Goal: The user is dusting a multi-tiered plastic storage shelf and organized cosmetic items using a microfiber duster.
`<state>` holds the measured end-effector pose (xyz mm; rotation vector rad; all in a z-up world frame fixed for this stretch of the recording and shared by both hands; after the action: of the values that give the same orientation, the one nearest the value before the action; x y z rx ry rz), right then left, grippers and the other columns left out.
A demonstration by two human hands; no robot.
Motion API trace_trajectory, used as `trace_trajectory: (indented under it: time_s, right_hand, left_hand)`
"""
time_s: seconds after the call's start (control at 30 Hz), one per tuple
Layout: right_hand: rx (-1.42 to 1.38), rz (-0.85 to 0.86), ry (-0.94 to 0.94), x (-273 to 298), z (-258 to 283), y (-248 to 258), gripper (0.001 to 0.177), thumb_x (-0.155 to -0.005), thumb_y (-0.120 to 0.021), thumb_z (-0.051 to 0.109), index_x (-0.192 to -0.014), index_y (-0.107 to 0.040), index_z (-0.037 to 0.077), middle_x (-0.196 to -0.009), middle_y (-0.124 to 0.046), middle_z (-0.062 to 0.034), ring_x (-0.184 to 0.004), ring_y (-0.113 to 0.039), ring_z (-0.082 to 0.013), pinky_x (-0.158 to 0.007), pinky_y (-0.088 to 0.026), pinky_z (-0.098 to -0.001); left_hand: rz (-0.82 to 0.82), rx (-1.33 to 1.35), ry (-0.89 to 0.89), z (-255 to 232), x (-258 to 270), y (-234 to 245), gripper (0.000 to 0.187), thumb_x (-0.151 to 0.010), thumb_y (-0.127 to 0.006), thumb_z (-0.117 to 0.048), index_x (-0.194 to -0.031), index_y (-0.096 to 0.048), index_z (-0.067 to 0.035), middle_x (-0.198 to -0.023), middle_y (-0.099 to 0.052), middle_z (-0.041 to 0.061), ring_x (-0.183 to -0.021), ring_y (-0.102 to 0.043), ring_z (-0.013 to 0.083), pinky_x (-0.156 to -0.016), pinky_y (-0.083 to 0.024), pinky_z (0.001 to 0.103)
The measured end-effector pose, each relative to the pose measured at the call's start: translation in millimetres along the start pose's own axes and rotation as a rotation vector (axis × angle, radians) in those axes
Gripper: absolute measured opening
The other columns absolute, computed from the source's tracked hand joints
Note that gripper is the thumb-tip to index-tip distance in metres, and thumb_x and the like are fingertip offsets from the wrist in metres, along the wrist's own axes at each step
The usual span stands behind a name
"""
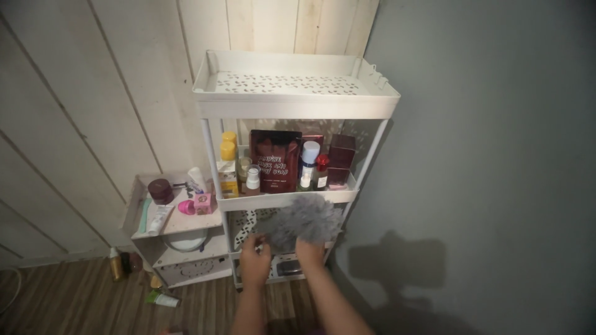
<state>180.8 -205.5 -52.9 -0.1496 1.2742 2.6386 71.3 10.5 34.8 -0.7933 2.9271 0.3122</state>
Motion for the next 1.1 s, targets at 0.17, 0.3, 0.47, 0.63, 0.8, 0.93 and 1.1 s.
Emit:
trace_trajectory:
  time_s: [0.17,0.3,0.47,0.63,0.8,0.93,1.1]
  right_hand:
    - [-0.123,0.077,-0.129,13,5,8,0.042,-0.099,-0.049,0.031,-0.122,-0.064,-0.001,-0.131,-0.062,-0.0229,-0.121,-0.057,-0.0412,-0.104,-0.044,-0.0466]
    - [-0.137,0.265,-0.392,22,-57,-45,0.048,-0.105,-0.051,0.035,-0.136,-0.056,-0.001,-0.146,-0.051,-0.0242,-0.135,-0.048,-0.0392,-0.112,-0.036,-0.0452]
    - [-0.144,-0.068,0.057,28,-24,-5,0.057,-0.097,-0.059,0.03,-0.146,-0.049,0.003,-0.15,-0.051,-0.0185,-0.137,-0.047,-0.0353,-0.113,-0.036,-0.0415]
    - [-0.521,0.0,-0.143,41,-18,12,0.074,-0.089,-0.073,0.036,-0.148,-0.041,0.005,-0.147,-0.051,-0.013,-0.133,-0.05,-0.0285,-0.11,-0.041,-0.0385]
    - [-0.825,0.094,-0.329,49,-26,1,0.056,-0.097,-0.061,0.033,-0.142,-0.053,0.002,-0.135,-0.063,-0.0164,-0.122,-0.06,-0.0311,-0.1,-0.05,-0.0414]
    - [-0.967,0.146,-0.423,52,-44,-12,0.05,-0.101,-0.055,0.032,-0.14,-0.059,0.001,-0.13,-0.069,-0.0179,-0.117,-0.065,-0.0321,-0.095,-0.054,-0.0427]
    - [-1.123,0.15,-0.447,31,-76,-45,0.055,-0.105,-0.043,0.042,-0.133,-0.066,0.0,-0.123,-0.074,-0.0143,-0.111,-0.071,-0.0289,-0.097,-0.055,-0.0387]
  left_hand:
    - [-0.002,-0.011,0.01,2,1,1,0.031,-0.088,-0.064,-0.01,-0.117,-0.071,-0.005,-0.113,-0.073,0.015,-0.103,-0.071,0.0276,-0.087,-0.056,0.039]
    - [0.01,-0.083,0.052,5,3,1,0.03,-0.088,-0.065,-0.011,-0.117,-0.071,-0.004,-0.109,-0.075,0.015,-0.098,-0.073,0.0277,-0.088,-0.056,0.038]
    - [-0.022,-0.022,0.008,7,-1,2,0.029,-0.087,-0.065,-0.008,-0.115,-0.072,-0.004,-0.112,-0.072,0.014,-0.101,-0.07,0.0276,-0.085,-0.056,0.038]
    - [-0.019,0.009,-0.01,8,-2,2,0.025,-0.088,-0.065,-0.007,-0.112,-0.071,-0.003,-0.109,-0.072,0.015,-0.101,-0.071,0.0274,-0.085,-0.057,0.039]
    - [-0.051,-0.005,-0.096,8,-4,3,0.029,-0.085,-0.063,-0.004,-0.113,-0.071,-0.002,-0.109,-0.073,0.015,-0.102,-0.072,0.0266,-0.087,-0.057,0.038]
    - [-0.041,-0.003,-0.027,8,-5,1,0.027,-0.087,-0.065,-0.007,-0.112,-0.071,-0.003,-0.111,-0.073,0.013,-0.102,-0.071,0.0254,-0.085,-0.057,0.038]
    - [-0.024,-0.014,-0.023,15,-12,-7,0.027,-0.086,-0.066,-0.006,-0.112,-0.072,-0.003,-0.112,-0.071,0.014,-0.1,-0.07,0.0243,-0.083,-0.058,0.037]
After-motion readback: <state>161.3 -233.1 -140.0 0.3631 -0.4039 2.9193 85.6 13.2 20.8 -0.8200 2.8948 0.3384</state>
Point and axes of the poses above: each hand's wrist, its own x-axis away from the middle knuckle, its own y-axis out of the back of the hand, z = x × y, the point moved 9 cm from there along -x, towards the middle knuckle
